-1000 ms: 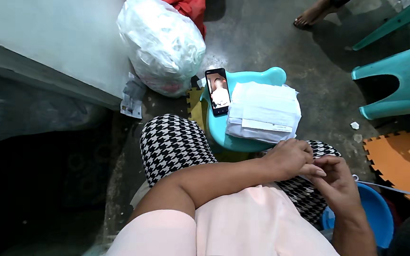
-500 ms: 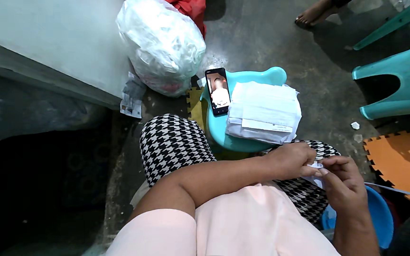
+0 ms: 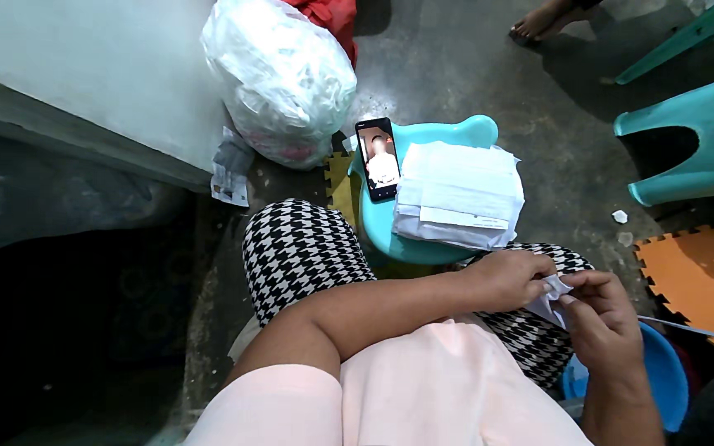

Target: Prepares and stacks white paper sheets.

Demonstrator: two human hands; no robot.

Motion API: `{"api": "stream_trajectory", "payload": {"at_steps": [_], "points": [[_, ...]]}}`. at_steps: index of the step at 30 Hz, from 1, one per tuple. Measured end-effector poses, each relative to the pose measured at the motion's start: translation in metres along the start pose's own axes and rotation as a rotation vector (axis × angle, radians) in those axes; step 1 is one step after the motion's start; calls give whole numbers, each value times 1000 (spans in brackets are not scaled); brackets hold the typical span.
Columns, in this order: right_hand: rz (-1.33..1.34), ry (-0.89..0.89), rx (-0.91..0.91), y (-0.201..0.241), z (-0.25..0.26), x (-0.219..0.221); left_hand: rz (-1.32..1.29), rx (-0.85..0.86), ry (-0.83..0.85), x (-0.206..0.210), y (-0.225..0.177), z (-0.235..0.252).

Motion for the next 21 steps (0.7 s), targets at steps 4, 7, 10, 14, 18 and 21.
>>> {"api": "stream_trajectory", "payload": {"at_steps": [4, 7, 10, 14, 18, 21], "points": [[-121, 22, -5, 9, 0, 6, 7, 11, -10, 0, 0, 0], [-196, 4, -6, 10, 1, 7, 17, 21, -18, 1, 1, 1], [-155, -11, 12, 11, 2, 5, 22, 8, -4, 0, 1, 1], [-111, -2, 6, 10, 1, 3, 12, 7, -4, -1, 3, 0], [-57, 19, -18, 8, 2, -1, 7, 53, -25, 0, 5, 1], [-7, 53, -44, 4, 3, -6, -12, 56, -18, -2, 2, 0]]}}
Point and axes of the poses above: each hand's wrist, its own z-axis towards the middle knuckle, its own x-axis out of the palm, y = z × x, the point moved 4 cm from there along z, towards the middle knuckle, and after that the axes turned 7 degrees about y, right-handed, at the moved point
